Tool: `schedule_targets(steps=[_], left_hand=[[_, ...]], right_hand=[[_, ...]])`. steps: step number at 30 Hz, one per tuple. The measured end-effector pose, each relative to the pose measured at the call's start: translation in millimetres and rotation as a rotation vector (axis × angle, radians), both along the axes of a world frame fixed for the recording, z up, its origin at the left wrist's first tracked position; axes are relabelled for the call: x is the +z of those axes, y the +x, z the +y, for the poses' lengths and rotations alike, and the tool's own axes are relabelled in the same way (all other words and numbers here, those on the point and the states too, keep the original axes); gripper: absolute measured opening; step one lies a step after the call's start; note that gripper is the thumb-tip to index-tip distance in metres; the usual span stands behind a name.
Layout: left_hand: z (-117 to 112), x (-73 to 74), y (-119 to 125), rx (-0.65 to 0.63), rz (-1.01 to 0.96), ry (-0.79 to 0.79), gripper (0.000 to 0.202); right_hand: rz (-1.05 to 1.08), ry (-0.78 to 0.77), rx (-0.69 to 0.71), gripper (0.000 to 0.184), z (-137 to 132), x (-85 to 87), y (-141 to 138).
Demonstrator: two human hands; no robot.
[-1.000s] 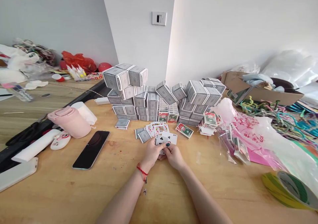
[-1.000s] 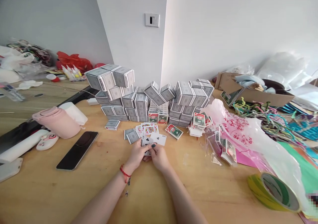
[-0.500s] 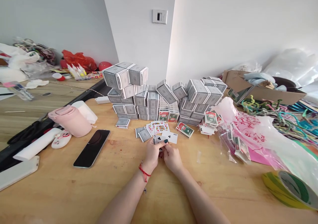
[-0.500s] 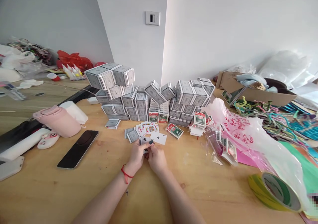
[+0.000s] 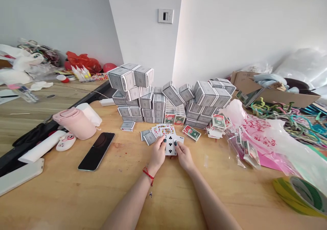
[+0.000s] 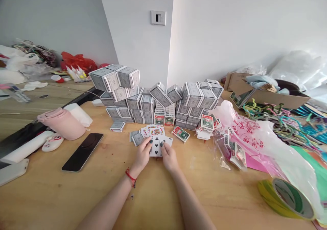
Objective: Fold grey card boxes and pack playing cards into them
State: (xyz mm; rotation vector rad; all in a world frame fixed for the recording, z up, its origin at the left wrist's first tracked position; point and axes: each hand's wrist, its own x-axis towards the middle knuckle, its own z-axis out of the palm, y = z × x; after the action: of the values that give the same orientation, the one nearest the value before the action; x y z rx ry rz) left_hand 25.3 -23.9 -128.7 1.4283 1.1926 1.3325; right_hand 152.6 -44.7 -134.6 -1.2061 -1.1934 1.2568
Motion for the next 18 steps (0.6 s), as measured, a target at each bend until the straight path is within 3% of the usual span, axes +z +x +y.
schedule_targets(steps=[3,7,18], left_hand=[[-2,4.6,0,-0.018,-0.018,-0.003,0.035],[-7,9.8,2,-0.008,-0.065,-0.057,0.037],[-7,12.9,2,0.019,-0.066,-0.052,0.034]], right_hand=[[0.016,0.068,-0.103,0.039,3,-1.3,4],[0.090,0.024,-0.145,0.064,5,-3.3,7],[0.123,-0.011,-0.148,0.065,5,-4.0,7]])
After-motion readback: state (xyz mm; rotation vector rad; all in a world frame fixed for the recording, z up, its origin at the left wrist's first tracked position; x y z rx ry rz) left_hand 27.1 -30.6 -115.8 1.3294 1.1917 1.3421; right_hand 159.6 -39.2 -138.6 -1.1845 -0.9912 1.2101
